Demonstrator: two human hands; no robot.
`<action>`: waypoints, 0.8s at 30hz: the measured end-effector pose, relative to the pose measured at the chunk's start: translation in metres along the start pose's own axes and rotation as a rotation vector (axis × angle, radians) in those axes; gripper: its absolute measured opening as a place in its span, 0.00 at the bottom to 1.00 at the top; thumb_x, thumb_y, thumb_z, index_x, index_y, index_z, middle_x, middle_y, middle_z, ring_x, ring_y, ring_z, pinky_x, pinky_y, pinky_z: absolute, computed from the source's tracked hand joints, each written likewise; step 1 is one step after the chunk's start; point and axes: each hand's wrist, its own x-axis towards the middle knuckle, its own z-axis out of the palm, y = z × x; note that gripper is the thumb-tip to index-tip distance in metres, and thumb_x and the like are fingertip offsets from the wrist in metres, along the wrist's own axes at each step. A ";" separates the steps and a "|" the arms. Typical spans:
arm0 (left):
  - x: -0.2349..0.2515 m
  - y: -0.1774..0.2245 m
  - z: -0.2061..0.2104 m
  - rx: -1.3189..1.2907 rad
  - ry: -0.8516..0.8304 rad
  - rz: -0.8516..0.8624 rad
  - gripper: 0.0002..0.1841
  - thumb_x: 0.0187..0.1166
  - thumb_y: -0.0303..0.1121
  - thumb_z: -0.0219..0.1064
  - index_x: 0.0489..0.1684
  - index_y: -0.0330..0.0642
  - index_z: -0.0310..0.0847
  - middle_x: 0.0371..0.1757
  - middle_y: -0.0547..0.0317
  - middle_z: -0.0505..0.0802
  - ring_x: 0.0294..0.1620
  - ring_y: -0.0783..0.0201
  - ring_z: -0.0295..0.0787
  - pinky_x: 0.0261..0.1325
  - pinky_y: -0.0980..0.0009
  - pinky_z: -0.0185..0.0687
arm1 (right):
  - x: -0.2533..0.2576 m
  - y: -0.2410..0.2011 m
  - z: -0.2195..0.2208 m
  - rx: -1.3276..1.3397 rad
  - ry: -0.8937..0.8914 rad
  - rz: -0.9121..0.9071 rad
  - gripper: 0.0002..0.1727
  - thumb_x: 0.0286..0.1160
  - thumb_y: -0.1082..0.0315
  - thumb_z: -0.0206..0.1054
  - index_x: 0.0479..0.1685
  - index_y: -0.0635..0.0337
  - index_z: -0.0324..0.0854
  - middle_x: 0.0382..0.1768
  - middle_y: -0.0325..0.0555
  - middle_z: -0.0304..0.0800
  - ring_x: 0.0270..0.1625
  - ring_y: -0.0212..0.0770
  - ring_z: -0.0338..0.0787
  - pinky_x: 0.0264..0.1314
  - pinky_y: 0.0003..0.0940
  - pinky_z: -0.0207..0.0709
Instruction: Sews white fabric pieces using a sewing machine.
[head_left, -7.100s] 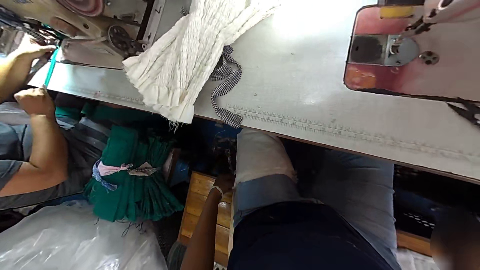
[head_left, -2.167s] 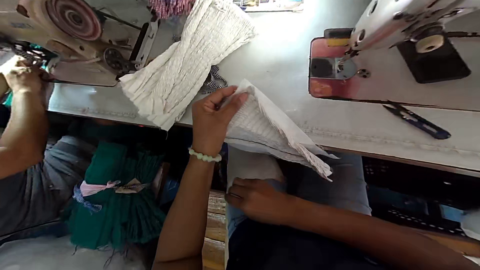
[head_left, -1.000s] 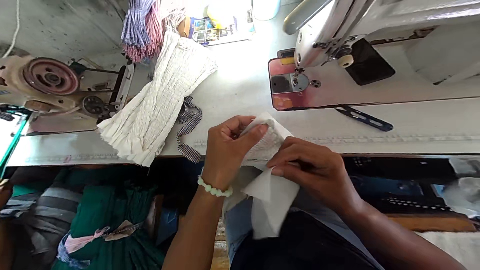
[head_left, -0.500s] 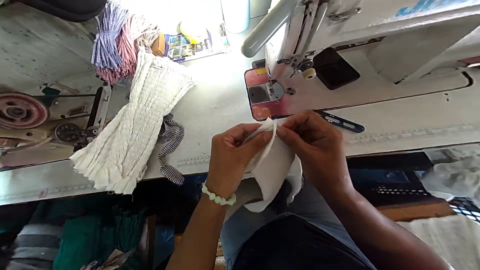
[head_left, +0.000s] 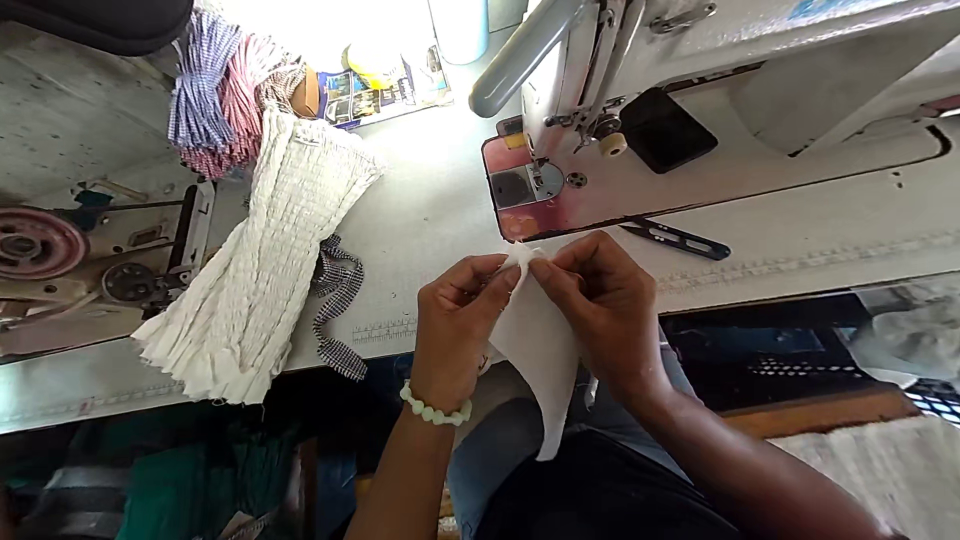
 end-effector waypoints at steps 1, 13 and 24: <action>-0.001 -0.001 -0.001 -0.003 -0.011 0.021 0.07 0.83 0.28 0.64 0.45 0.42 0.91 0.33 0.65 0.93 0.34 0.75 0.90 0.41 0.77 0.89 | -0.001 0.001 0.002 -0.012 0.015 -0.005 0.06 0.75 0.71 0.71 0.35 0.55 0.77 0.20 0.25 0.77 0.19 0.14 0.73 0.22 0.08 0.69; -0.013 0.005 0.003 0.301 0.110 0.106 0.22 0.58 0.34 0.85 0.52 0.40 0.90 0.35 0.66 0.96 0.34 0.77 0.93 0.38 0.81 0.90 | -0.003 0.008 0.011 -0.002 0.025 -0.015 0.07 0.75 0.70 0.71 0.33 0.56 0.77 0.23 0.28 0.80 0.23 0.14 0.77 0.26 0.08 0.72; -0.006 -0.002 -0.019 0.237 0.132 0.143 0.09 0.72 0.20 0.73 0.46 0.39 0.92 0.34 0.66 0.95 0.34 0.76 0.92 0.41 0.79 0.90 | -0.013 0.024 -0.009 -0.370 -0.095 -0.245 0.08 0.76 0.62 0.72 0.40 0.56 0.93 0.40 0.39 0.90 0.45 0.28 0.85 0.49 0.20 0.79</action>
